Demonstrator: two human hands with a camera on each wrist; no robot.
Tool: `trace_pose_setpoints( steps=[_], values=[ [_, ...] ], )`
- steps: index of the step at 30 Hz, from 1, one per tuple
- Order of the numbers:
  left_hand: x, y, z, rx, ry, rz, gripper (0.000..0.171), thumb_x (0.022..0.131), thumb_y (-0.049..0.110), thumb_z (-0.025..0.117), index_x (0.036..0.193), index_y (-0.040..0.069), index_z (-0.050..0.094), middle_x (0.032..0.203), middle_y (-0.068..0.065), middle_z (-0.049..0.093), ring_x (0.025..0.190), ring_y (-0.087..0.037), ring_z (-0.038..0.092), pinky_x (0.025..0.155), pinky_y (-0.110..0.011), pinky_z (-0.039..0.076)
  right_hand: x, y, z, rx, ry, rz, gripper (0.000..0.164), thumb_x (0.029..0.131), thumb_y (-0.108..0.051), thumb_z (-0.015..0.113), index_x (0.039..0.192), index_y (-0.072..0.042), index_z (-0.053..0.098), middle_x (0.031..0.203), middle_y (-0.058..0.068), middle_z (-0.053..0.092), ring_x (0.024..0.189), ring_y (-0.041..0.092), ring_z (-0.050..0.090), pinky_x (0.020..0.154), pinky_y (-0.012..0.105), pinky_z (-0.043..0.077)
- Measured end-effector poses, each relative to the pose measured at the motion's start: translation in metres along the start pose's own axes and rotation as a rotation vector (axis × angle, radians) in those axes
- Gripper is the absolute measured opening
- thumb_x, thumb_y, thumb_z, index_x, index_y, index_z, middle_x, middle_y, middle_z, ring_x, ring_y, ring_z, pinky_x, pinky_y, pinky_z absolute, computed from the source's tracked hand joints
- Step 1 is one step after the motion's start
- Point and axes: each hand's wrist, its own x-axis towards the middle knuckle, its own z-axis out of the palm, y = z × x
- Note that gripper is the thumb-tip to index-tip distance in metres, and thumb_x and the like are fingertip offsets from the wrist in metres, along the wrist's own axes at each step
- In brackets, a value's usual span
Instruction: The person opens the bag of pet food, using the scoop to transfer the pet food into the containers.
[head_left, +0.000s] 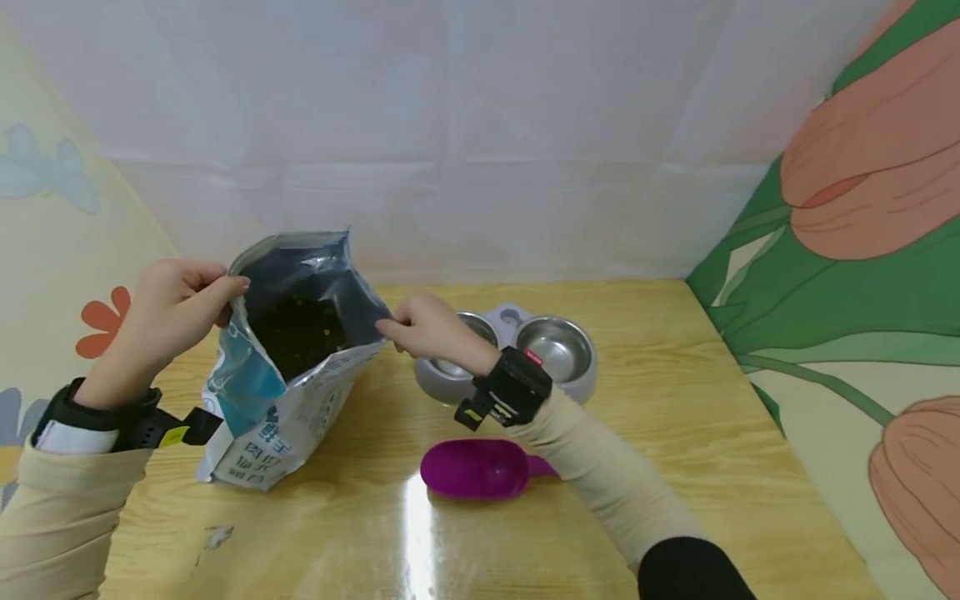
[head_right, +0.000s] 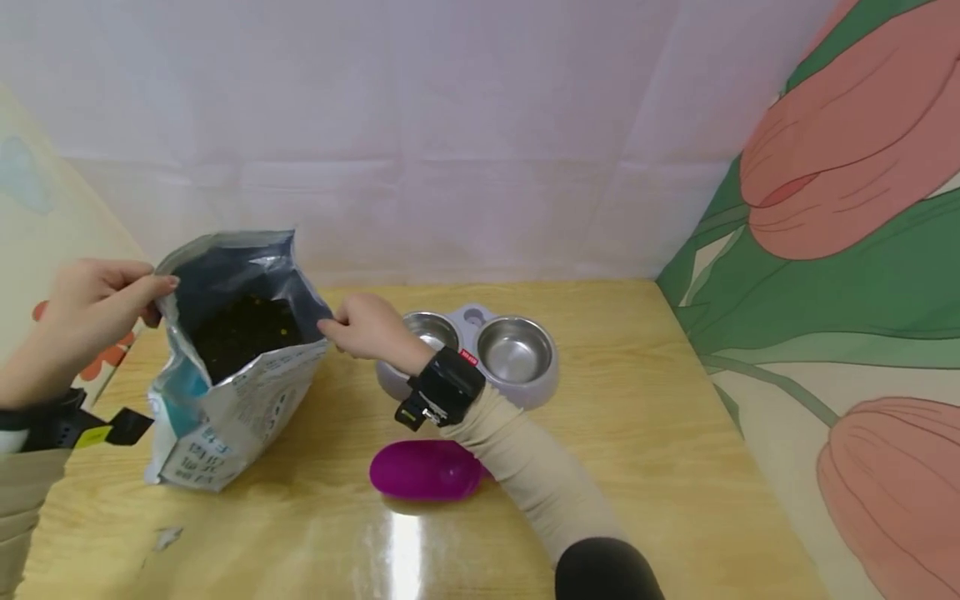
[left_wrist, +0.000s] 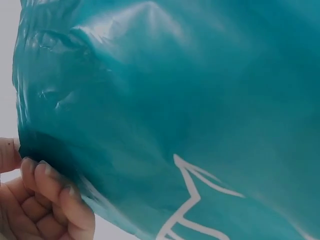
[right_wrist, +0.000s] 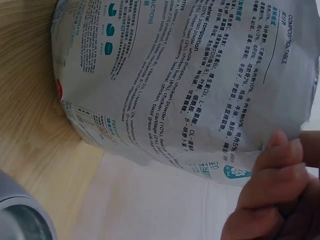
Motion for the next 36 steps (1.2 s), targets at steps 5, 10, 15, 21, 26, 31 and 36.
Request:
trace_pose_setpoints(
  steps=[5, 10, 15, 21, 26, 31, 36],
  values=[
    [0.002, 0.005, 0.009, -0.038, -0.016, 0.079, 0.032, 0.089, 0.008, 0.054, 0.057, 0.002, 0.056, 0.048, -0.002, 0.047, 0.044, -0.012, 0.039, 0.043, -0.024, 0.031, -0.009, 0.009, 0.001, 0.028, 0.015, 0.02, 0.048, 0.095, -0.022, 0.048, 0.048, -0.012, 0.047, 0.043, -0.001, 0.043, 0.038, 0.011, 0.032, 0.047, 0.022, 0.029],
    [0.004, 0.011, 0.019, -0.041, -0.031, 0.171, 0.037, 0.088, 0.007, 0.056, 0.052, 0.007, 0.05, 0.046, -0.003, 0.045, 0.041, -0.011, 0.036, 0.042, -0.024, 0.03, -0.018, 0.017, 0.002, 0.029, 0.023, 0.059, 0.047, 0.095, -0.025, 0.047, 0.05, -0.012, 0.05, 0.043, -0.002, 0.042, 0.037, 0.011, 0.033, 0.044, 0.022, 0.029],
    [0.006, 0.016, 0.028, -0.064, -0.092, 0.207, 0.036, 0.089, 0.008, 0.056, 0.053, 0.007, 0.049, 0.046, 0.001, 0.042, 0.039, -0.012, 0.034, 0.04, -0.026, 0.027, -0.026, 0.028, 0.005, 0.016, 0.051, 0.054, 0.045, 0.095, -0.024, 0.047, 0.053, -0.01, 0.052, 0.043, -0.003, 0.041, 0.039, 0.01, 0.036, 0.046, 0.022, 0.031],
    [0.007, 0.021, 0.036, -0.057, -0.153, 0.183, 0.038, 0.09, 0.014, 0.056, 0.054, 0.009, 0.045, 0.047, 0.002, 0.034, 0.037, -0.013, 0.031, 0.038, -0.027, 0.026, -0.033, 0.036, 0.008, 0.019, 0.099, 0.049, 0.045, 0.094, -0.025, 0.049, 0.051, -0.011, 0.053, 0.044, -0.003, 0.044, 0.04, 0.01, 0.037, 0.049, 0.023, 0.034],
    [0.008, 0.026, 0.046, -0.105, -0.164, 0.236, 0.037, 0.088, 0.006, 0.057, 0.053, 0.009, 0.044, 0.046, 0.004, 0.033, 0.038, -0.01, 0.03, 0.039, -0.026, 0.026, -0.037, 0.043, 0.012, 0.023, 0.124, 0.059, 0.046, 0.094, -0.024, 0.05, 0.05, -0.01, 0.053, 0.042, -0.005, 0.042, 0.039, 0.008, 0.038, 0.047, 0.022, 0.034],
    [0.007, 0.032, 0.052, -0.096, -0.18, 0.254, 0.039, 0.087, 0.007, 0.058, 0.052, 0.01, 0.042, 0.046, 0.004, 0.032, 0.038, -0.01, 0.029, 0.041, -0.026, 0.025, -0.042, 0.048, 0.014, 0.007, 0.146, 0.066, 0.045, 0.093, -0.024, 0.051, 0.053, -0.006, 0.056, 0.042, -0.007, 0.042, 0.04, 0.007, 0.039, 0.049, 0.022, 0.036],
    [0.006, 0.036, 0.057, -0.096, -0.19, 0.264, 0.041, 0.087, 0.007, 0.058, 0.051, 0.01, 0.039, 0.046, 0.004, 0.031, 0.038, -0.009, 0.028, 0.041, -0.026, 0.024, -0.047, 0.056, 0.018, 0.033, 0.164, 0.053, 0.046, 0.094, -0.025, 0.051, 0.053, -0.003, 0.055, 0.042, -0.007, 0.041, 0.039, 0.007, 0.039, 0.049, 0.022, 0.035]
  ],
)
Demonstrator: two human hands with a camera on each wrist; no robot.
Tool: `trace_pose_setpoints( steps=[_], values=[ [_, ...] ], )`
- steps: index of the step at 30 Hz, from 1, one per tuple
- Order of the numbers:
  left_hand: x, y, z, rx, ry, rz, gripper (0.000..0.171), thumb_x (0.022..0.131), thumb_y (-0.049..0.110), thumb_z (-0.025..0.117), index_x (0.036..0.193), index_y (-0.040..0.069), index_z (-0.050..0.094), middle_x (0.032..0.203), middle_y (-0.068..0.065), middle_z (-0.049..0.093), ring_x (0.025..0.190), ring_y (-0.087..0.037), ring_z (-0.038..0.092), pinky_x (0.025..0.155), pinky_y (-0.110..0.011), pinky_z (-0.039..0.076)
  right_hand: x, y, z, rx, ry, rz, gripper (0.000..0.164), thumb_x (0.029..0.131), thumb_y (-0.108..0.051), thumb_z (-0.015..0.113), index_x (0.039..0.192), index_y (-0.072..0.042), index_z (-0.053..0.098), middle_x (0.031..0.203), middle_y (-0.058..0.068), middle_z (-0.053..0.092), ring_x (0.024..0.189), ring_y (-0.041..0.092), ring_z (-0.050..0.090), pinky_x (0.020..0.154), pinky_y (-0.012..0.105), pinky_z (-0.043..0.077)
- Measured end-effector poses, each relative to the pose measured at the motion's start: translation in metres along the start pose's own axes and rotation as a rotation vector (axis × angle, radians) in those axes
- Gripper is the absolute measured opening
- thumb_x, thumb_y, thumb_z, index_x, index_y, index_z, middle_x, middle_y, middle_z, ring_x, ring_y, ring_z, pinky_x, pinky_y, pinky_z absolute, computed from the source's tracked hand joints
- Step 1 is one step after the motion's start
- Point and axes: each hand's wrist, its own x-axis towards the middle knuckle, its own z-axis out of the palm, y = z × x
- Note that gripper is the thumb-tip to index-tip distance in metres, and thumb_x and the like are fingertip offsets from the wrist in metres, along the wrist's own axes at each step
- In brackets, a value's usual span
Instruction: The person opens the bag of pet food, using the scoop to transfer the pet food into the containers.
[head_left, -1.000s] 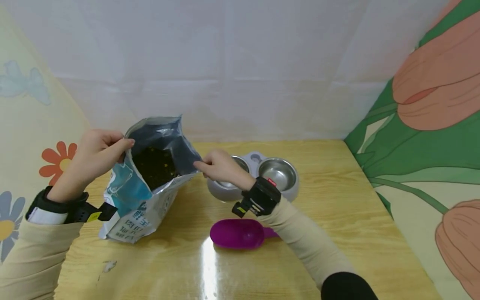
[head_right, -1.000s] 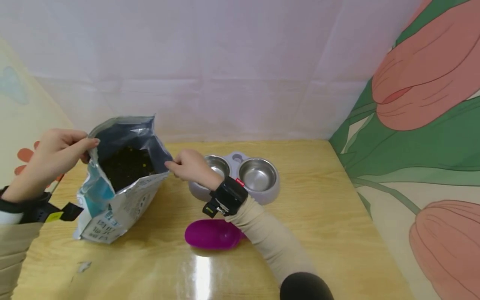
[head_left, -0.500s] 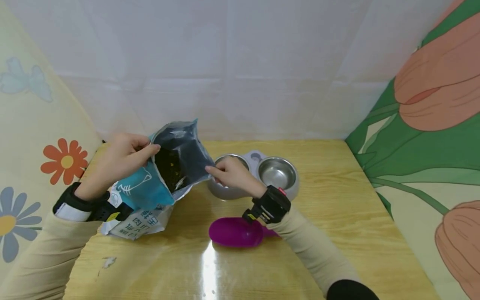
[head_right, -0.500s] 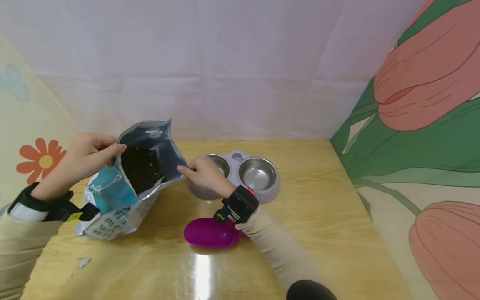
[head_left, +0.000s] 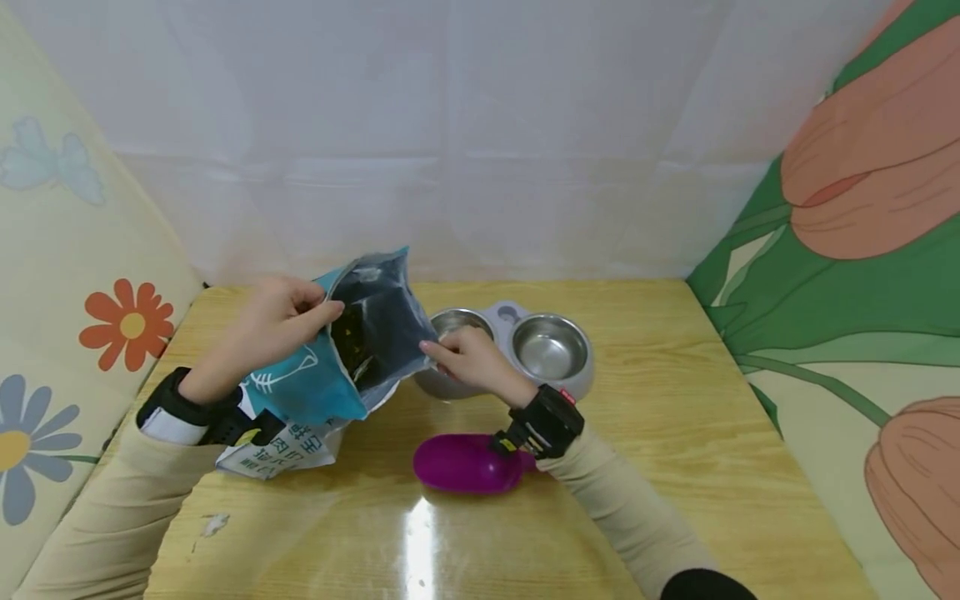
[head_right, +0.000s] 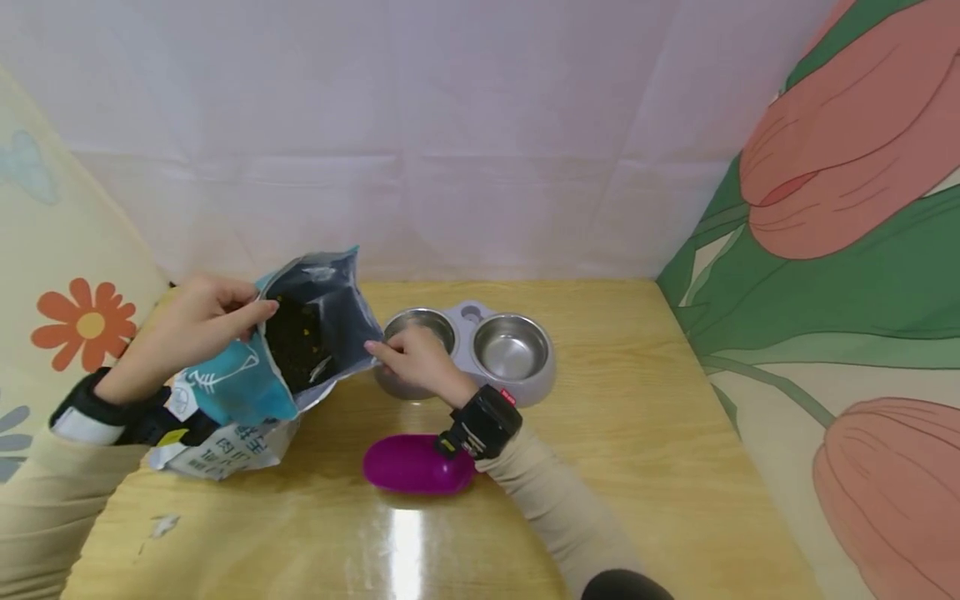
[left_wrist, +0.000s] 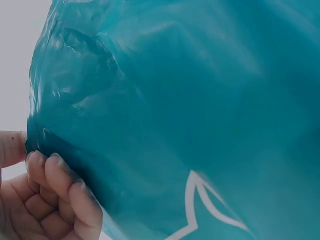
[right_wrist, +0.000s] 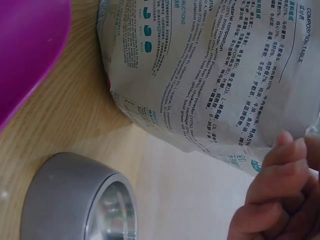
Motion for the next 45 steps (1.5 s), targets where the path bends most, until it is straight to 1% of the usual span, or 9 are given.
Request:
trace_pose_setpoints(
  steps=[7, 12, 16, 20, 24, 28, 36, 40, 45],
  values=[
    [0.001, 0.0, 0.005, -0.029, -0.021, -0.023, 0.041, 0.087, 0.008, 0.058, 0.051, 0.01, 0.038, 0.045, 0.004, 0.032, 0.038, -0.009, 0.028, 0.039, -0.026, 0.023, -0.006, 0.009, 0.006, 0.076, 0.048, 0.0, 0.044, 0.095, -0.022, 0.048, 0.057, -0.002, 0.057, 0.043, -0.005, 0.045, 0.039, 0.007, 0.042, 0.045, 0.022, 0.036],
    [0.001, -0.002, 0.007, -0.034, -0.004, 0.001, 0.042, 0.086, 0.006, 0.058, 0.05, 0.011, 0.038, 0.045, 0.004, 0.034, 0.038, -0.009, 0.03, 0.039, -0.026, 0.023, -0.024, 0.022, 0.0, 0.136, -0.01, 0.045, 0.041, 0.096, -0.022, 0.045, 0.062, -0.003, 0.059, 0.05, 0.002, 0.052, 0.042, 0.007, 0.046, 0.044, 0.023, 0.041],
    [0.002, -0.002, 0.006, -0.034, 0.005, 0.005, 0.042, 0.086, 0.004, 0.058, 0.05, 0.01, 0.037, 0.045, 0.005, 0.034, 0.038, -0.009, 0.031, 0.039, -0.026, 0.023, -0.045, 0.039, -0.008, 0.033, -0.103, -0.004, 0.035, 0.094, -0.023, 0.049, 0.065, -0.007, 0.058, 0.053, 0.001, 0.051, 0.046, 0.006, 0.045, 0.047, 0.023, 0.041],
    [0.002, -0.001, 0.005, -0.026, 0.004, 0.007, 0.041, 0.086, 0.004, 0.058, 0.05, 0.01, 0.037, 0.045, 0.005, 0.035, 0.038, -0.009, 0.032, 0.039, -0.026, 0.024, -0.07, 0.06, -0.014, -0.128, -0.18, -0.065, 0.026, 0.085, -0.032, 0.063, 0.077, -0.008, 0.063, 0.066, -0.002, 0.057, 0.059, 0.009, 0.05, 0.056, 0.022, 0.042],
    [0.001, -0.002, 0.005, -0.027, 0.001, 0.012, 0.042, 0.086, 0.005, 0.058, 0.05, 0.01, 0.037, 0.044, 0.005, 0.034, 0.037, -0.009, 0.031, 0.038, -0.026, 0.023, -0.095, 0.078, -0.02, -0.32, -0.243, -0.107, 0.045, 0.07, -0.044, 0.074, 0.092, -0.005, 0.065, 0.084, 0.003, 0.063, 0.075, 0.015, 0.056, 0.067, 0.027, 0.045],
    [0.001, -0.002, 0.004, -0.034, -0.004, 0.014, 0.042, 0.086, 0.006, 0.059, 0.05, 0.011, 0.037, 0.045, 0.005, 0.035, 0.037, -0.008, 0.03, 0.038, -0.026, 0.024, -0.112, 0.09, -0.022, -0.418, -0.319, -0.108, 0.054, 0.061, -0.048, 0.078, 0.093, -0.006, 0.065, 0.085, 0.0, 0.061, 0.075, 0.013, 0.051, 0.066, 0.028, 0.042],
    [-0.001, -0.004, 0.005, -0.034, -0.003, 0.014, 0.043, 0.086, 0.006, 0.059, 0.051, 0.011, 0.036, 0.045, 0.005, 0.033, 0.037, -0.008, 0.028, 0.04, -0.027, 0.024, -0.129, 0.101, -0.013, -0.423, -0.375, -0.059, 0.038, 0.059, -0.04, 0.081, 0.082, -0.015, 0.064, 0.072, -0.013, 0.049, 0.064, 0.003, 0.043, 0.059, 0.021, 0.037],
    [-0.001, -0.005, 0.005, -0.034, -0.004, 0.016, 0.043, 0.087, 0.007, 0.059, 0.051, 0.012, 0.036, 0.045, 0.005, 0.031, 0.037, -0.009, 0.027, 0.04, -0.027, 0.023, -0.134, 0.105, -0.009, -0.375, -0.376, -0.032, 0.023, 0.067, -0.032, 0.078, 0.072, -0.019, 0.06, 0.066, -0.016, 0.046, 0.059, 0.0, 0.041, 0.056, 0.02, 0.035],
    [-0.001, -0.007, 0.006, -0.038, 0.004, 0.028, 0.042, 0.086, 0.007, 0.059, 0.051, 0.011, 0.036, 0.045, 0.005, 0.032, 0.038, -0.008, 0.027, 0.039, -0.026, 0.022, -0.141, 0.108, -0.006, -0.252, -0.351, -0.027, 0.02, 0.076, -0.029, 0.072, 0.069, -0.018, 0.057, 0.059, -0.016, 0.044, 0.052, -0.002, 0.038, 0.051, 0.018, 0.034]
  ],
)
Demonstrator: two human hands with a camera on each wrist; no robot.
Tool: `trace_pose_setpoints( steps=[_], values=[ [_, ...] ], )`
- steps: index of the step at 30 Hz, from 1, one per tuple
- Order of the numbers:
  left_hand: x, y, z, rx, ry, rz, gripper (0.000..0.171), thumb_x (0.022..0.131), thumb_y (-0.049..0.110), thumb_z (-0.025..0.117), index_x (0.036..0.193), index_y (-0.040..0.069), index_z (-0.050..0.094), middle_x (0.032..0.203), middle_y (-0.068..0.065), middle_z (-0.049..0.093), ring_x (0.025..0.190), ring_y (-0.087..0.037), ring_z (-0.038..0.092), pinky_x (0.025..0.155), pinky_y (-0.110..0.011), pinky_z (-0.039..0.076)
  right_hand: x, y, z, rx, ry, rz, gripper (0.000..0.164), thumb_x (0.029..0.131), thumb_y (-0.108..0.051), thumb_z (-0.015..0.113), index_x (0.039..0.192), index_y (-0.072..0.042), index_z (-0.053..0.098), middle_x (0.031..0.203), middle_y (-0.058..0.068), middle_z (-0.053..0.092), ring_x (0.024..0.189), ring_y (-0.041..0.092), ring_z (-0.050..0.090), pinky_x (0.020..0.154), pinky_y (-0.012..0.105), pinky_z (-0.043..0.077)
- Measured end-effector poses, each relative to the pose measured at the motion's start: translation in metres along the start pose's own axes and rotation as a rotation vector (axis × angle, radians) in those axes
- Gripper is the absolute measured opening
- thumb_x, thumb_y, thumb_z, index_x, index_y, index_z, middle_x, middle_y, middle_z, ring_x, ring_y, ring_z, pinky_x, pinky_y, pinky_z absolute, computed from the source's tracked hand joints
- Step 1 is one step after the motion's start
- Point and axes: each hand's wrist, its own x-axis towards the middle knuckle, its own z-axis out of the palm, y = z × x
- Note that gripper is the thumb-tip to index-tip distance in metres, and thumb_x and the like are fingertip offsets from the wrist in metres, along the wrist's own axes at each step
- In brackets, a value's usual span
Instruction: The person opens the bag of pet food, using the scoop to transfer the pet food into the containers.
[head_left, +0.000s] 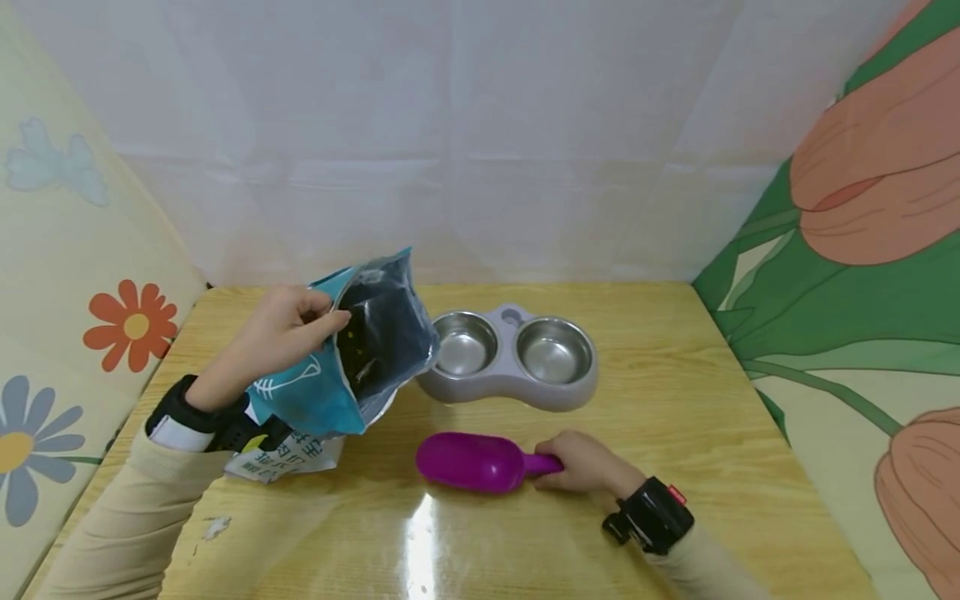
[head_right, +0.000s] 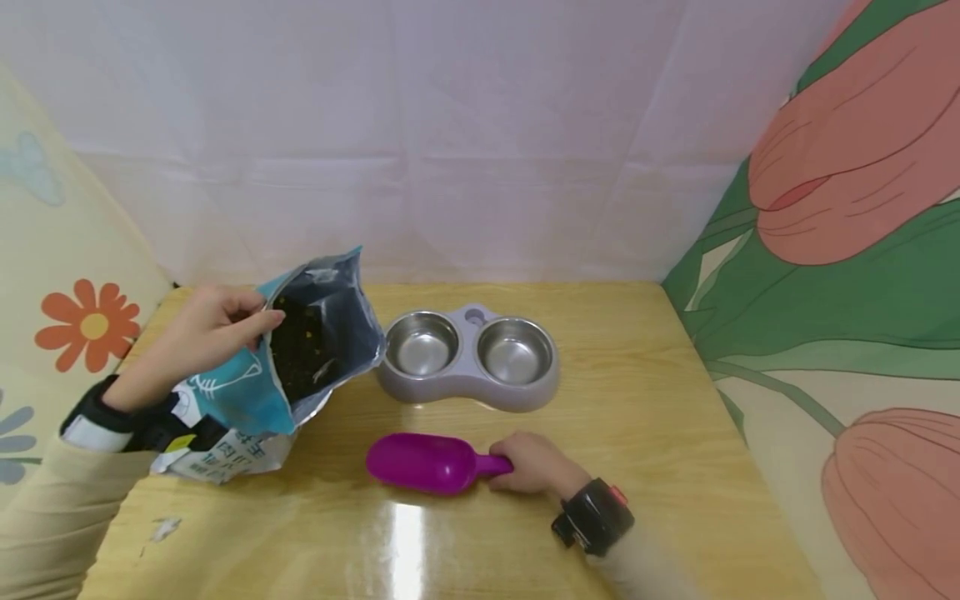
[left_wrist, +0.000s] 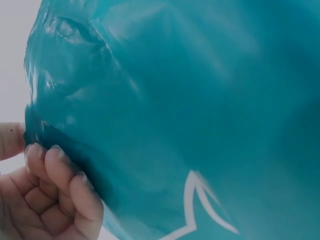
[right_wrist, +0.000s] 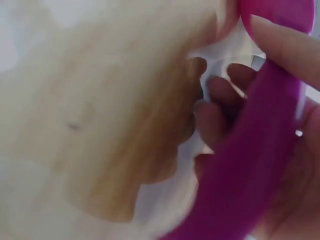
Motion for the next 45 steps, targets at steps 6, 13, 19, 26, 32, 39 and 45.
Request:
trace_pose_setpoints(
  steps=[6, 13, 19, 26, 32, 39, 45],
  values=[
    [-0.001, 0.0, 0.0, -0.003, 0.002, -0.009, 0.042, 0.086, 0.006, 0.059, 0.051, 0.011, 0.036, 0.045, 0.005, 0.033, 0.038, -0.008, 0.028, 0.04, -0.026, 0.023, -0.01, -0.003, -0.006, 0.034, 0.051, 0.034, 0.023, 0.079, -0.027, 0.069, 0.068, -0.017, 0.052, 0.057, -0.016, 0.038, 0.05, -0.002, 0.034, 0.048, 0.018, 0.033],
    [-0.001, 0.0, 0.001, -0.011, 0.0, 0.001, 0.042, 0.086, 0.006, 0.059, 0.051, 0.012, 0.037, 0.045, 0.006, 0.035, 0.038, -0.008, 0.028, 0.039, -0.026, 0.023, -0.021, -0.014, -0.035, -0.015, 0.105, 0.07, 0.02, 0.079, -0.021, 0.069, 0.069, -0.018, 0.052, 0.057, -0.014, 0.041, 0.05, 0.0, 0.036, 0.048, 0.019, 0.032],
    [-0.001, 0.001, 0.0, -0.008, -0.002, -0.008, 0.042, 0.087, 0.006, 0.058, 0.051, 0.011, 0.037, 0.045, 0.005, 0.035, 0.038, -0.008, 0.028, 0.039, -0.026, 0.022, -0.031, -0.032, -0.07, -0.072, 0.156, 0.044, 0.015, 0.079, -0.018, 0.069, 0.075, -0.017, 0.056, 0.06, -0.014, 0.043, 0.051, -0.001, 0.037, 0.048, 0.019, 0.033],
    [-0.001, 0.0, 0.0, -0.009, 0.001, 0.004, 0.042, 0.086, 0.006, 0.058, 0.051, 0.011, 0.037, 0.045, 0.005, 0.035, 0.037, -0.007, 0.028, 0.039, -0.026, 0.023, -0.038, -0.043, -0.098, -0.13, 0.206, 0.008, 0.013, 0.078, -0.015, 0.07, 0.083, -0.014, 0.058, 0.06, -0.014, 0.043, 0.05, -0.002, 0.037, 0.047, 0.019, 0.034],
    [-0.001, 0.0, 0.0, -0.01, -0.002, -0.006, 0.042, 0.087, 0.006, 0.058, 0.051, 0.011, 0.036, 0.045, 0.005, 0.035, 0.037, -0.008, 0.029, 0.039, -0.026, 0.023, -0.037, -0.058, -0.128, -0.113, 0.251, -0.077, 0.018, 0.078, -0.013, 0.07, 0.092, -0.011, 0.059, 0.063, -0.014, 0.046, 0.05, -0.003, 0.036, 0.044, 0.019, 0.035],
    [0.0, 0.001, -0.001, -0.015, -0.001, -0.024, 0.042, 0.087, 0.006, 0.058, 0.051, 0.01, 0.036, 0.045, 0.004, 0.035, 0.037, -0.008, 0.029, 0.039, -0.025, 0.023, -0.007, -0.082, -0.16, -0.201, 0.296, -0.127, 0.019, 0.079, -0.016, 0.07, 0.095, -0.01, 0.062, 0.062, -0.013, 0.045, 0.048, 0.0, 0.035, 0.044, 0.02, 0.034],
    [0.001, 0.0, 0.0, 0.006, -0.015, -0.024, 0.041, 0.087, 0.008, 0.058, 0.052, 0.011, 0.037, 0.045, 0.005, 0.035, 0.038, -0.007, 0.027, 0.04, -0.025, 0.023, 0.032, -0.109, -0.17, -0.301, 0.156, -0.116, 0.015, 0.084, -0.029, 0.065, 0.083, -0.015, 0.059, 0.058, -0.01, 0.042, 0.049, 0.004, 0.036, 0.047, 0.022, 0.032]
  ],
)
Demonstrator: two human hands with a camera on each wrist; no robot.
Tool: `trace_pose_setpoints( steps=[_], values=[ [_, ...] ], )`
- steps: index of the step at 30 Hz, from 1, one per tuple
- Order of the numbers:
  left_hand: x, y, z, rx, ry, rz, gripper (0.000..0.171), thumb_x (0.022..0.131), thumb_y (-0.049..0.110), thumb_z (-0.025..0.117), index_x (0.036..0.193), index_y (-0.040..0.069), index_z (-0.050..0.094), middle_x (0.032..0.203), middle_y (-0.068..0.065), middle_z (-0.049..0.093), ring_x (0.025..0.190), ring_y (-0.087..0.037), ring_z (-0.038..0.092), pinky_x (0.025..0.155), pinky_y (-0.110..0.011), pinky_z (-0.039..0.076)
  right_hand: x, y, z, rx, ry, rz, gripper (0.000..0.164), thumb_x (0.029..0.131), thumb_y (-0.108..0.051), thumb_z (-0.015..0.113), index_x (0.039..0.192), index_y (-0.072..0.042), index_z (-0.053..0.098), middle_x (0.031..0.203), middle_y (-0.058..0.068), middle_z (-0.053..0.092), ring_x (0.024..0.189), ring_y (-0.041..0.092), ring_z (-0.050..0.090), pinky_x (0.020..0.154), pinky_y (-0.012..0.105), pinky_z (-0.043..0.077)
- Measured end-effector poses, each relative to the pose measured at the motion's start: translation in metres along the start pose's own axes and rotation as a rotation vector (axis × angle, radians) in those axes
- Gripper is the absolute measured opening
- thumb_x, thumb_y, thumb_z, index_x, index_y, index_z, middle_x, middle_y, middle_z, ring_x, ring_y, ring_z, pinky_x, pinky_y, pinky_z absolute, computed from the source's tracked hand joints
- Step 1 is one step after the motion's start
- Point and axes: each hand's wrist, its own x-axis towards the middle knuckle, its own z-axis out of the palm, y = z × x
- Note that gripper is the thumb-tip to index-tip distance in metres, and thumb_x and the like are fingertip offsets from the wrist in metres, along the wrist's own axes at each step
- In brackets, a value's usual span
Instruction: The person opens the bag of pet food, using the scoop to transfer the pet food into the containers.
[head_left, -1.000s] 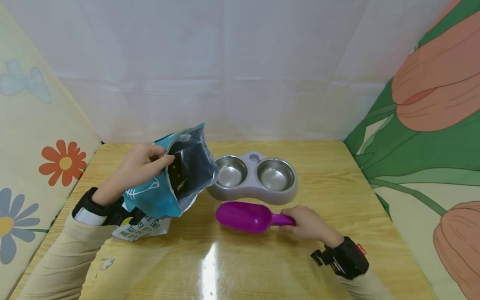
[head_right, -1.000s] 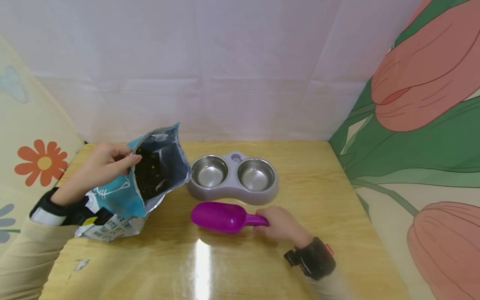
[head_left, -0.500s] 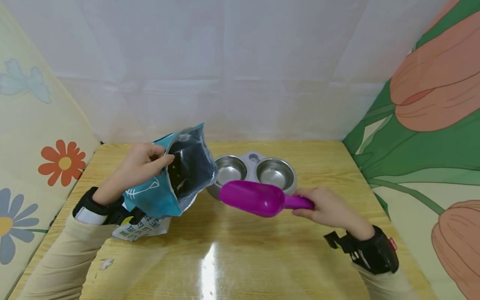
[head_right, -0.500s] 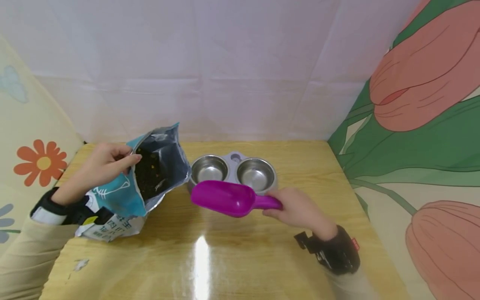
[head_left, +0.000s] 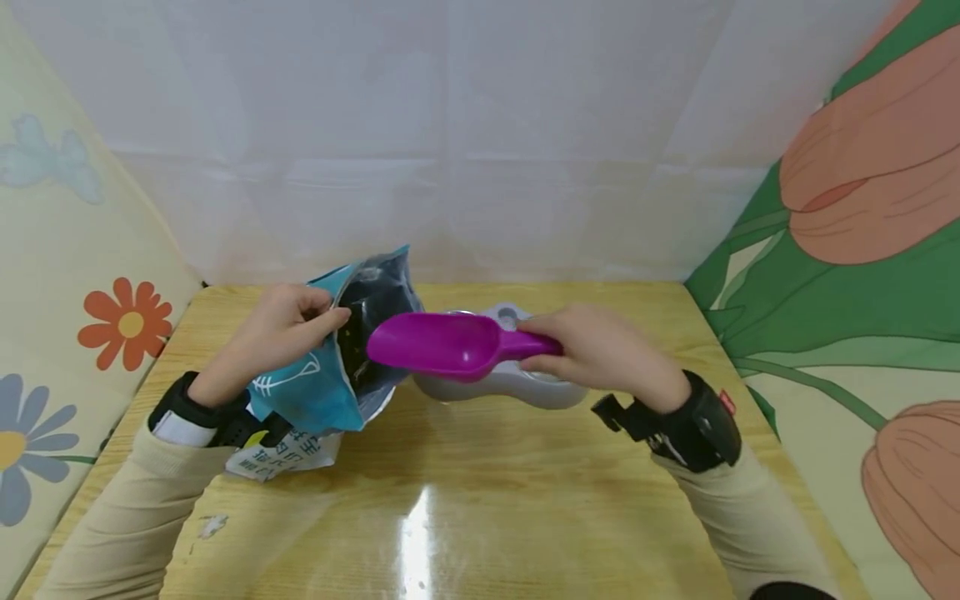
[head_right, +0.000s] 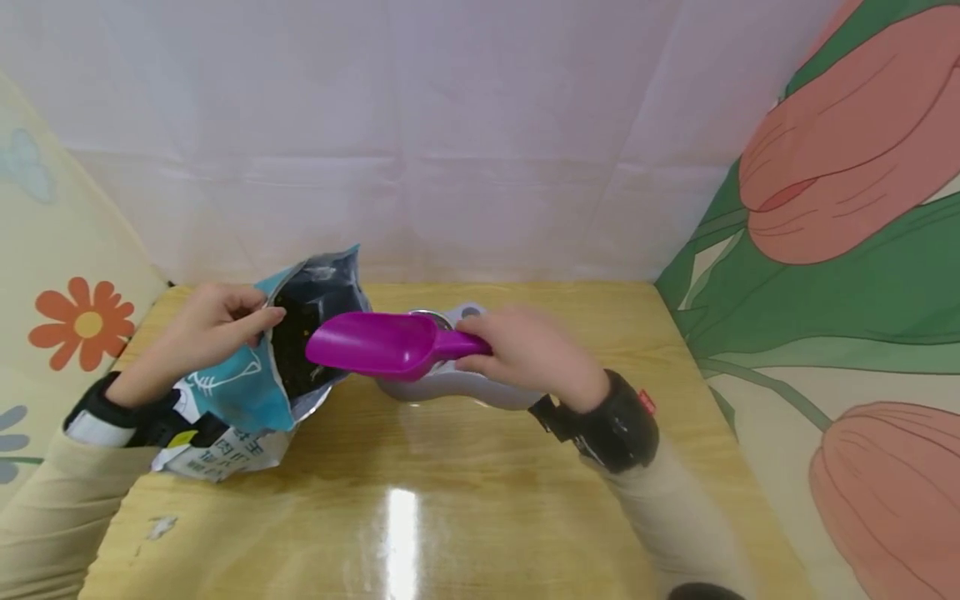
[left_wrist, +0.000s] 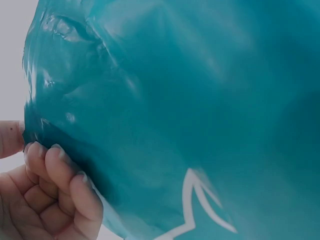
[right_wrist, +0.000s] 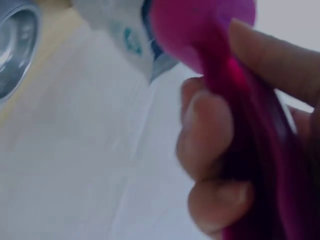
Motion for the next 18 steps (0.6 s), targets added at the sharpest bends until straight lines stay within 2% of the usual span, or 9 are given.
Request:
trace_pose_setpoints(
  steps=[3, 10, 18],
  values=[
    [0.001, -0.001, 0.001, 0.007, -0.004, 0.005, 0.041, 0.087, 0.008, 0.058, 0.052, 0.011, 0.038, 0.045, 0.005, 0.036, 0.038, -0.006, 0.027, 0.039, -0.024, 0.023, 0.022, -0.013, -0.002, -0.03, -0.057, -0.002, 0.018, 0.085, -0.03, 0.064, 0.078, -0.015, 0.055, 0.058, -0.008, 0.04, 0.049, 0.006, 0.036, 0.048, 0.022, 0.031],
    [0.002, -0.001, 0.001, 0.011, -0.001, 0.03, 0.04, 0.086, 0.007, 0.058, 0.051, 0.012, 0.038, 0.045, 0.007, 0.036, 0.037, -0.006, 0.028, 0.039, -0.024, 0.023, 0.072, -0.041, -0.004, -0.111, -0.208, 0.099, 0.016, 0.083, -0.025, 0.065, 0.077, -0.012, 0.058, 0.065, -0.004, 0.05, 0.057, 0.012, 0.045, 0.051, 0.025, 0.038],
    [0.001, 0.0, 0.001, -0.01, 0.01, 0.026, 0.042, 0.086, 0.005, 0.058, 0.05, 0.011, 0.036, 0.045, 0.007, 0.032, 0.037, -0.006, 0.027, 0.039, -0.025, 0.022, 0.122, -0.061, 0.017, -0.261, -0.333, 0.143, 0.009, 0.08, -0.016, 0.062, 0.079, -0.015, 0.053, 0.078, -0.001, 0.057, 0.068, 0.013, 0.052, 0.054, 0.027, 0.043]
  ],
)
